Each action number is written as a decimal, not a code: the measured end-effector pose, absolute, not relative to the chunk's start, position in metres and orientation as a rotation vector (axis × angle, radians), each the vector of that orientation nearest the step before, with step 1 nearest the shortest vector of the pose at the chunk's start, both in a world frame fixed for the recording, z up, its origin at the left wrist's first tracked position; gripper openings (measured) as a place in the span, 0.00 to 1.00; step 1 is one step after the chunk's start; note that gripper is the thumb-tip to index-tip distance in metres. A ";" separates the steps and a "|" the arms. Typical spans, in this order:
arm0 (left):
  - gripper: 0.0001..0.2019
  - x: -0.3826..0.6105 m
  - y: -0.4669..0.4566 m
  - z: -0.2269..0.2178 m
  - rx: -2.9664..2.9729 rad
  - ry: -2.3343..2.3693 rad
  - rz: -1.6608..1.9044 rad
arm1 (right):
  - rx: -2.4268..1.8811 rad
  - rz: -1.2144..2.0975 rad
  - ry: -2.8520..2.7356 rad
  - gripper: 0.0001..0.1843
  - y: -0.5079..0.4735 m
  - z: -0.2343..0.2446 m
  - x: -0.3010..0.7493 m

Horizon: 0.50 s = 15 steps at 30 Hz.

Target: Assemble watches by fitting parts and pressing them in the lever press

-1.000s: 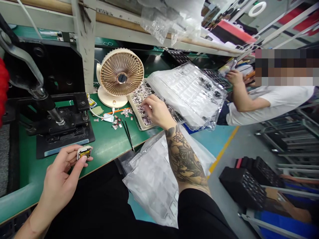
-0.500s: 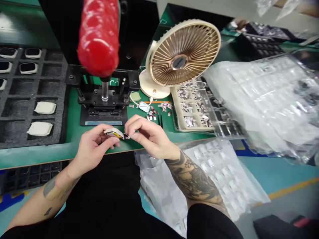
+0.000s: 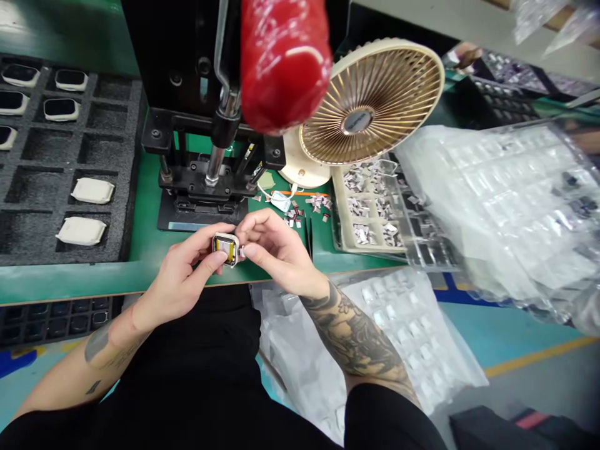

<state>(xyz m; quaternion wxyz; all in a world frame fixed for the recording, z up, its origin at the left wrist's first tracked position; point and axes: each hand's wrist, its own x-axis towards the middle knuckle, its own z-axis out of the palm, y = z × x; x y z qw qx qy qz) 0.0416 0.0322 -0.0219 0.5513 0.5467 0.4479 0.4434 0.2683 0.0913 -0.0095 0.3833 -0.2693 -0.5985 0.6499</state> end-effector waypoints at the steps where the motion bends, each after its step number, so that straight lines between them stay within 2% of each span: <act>1: 0.19 0.042 0.032 -0.022 1.293 1.058 1.059 | -0.712 1.613 -1.543 0.16 0.092 -0.010 0.268; 5: 0.18 0.042 0.031 -0.023 1.308 1.058 1.065 | -0.818 1.341 -1.819 0.09 0.096 -0.004 0.274; 9: 0.18 0.042 0.030 -0.023 1.327 1.052 1.057 | -0.819 1.221 -1.968 0.12 0.098 0.001 0.279; 15: 0.16 0.038 0.033 -0.022 1.493 1.091 1.029 | -0.868 1.318 -1.986 0.18 0.104 -0.003 0.279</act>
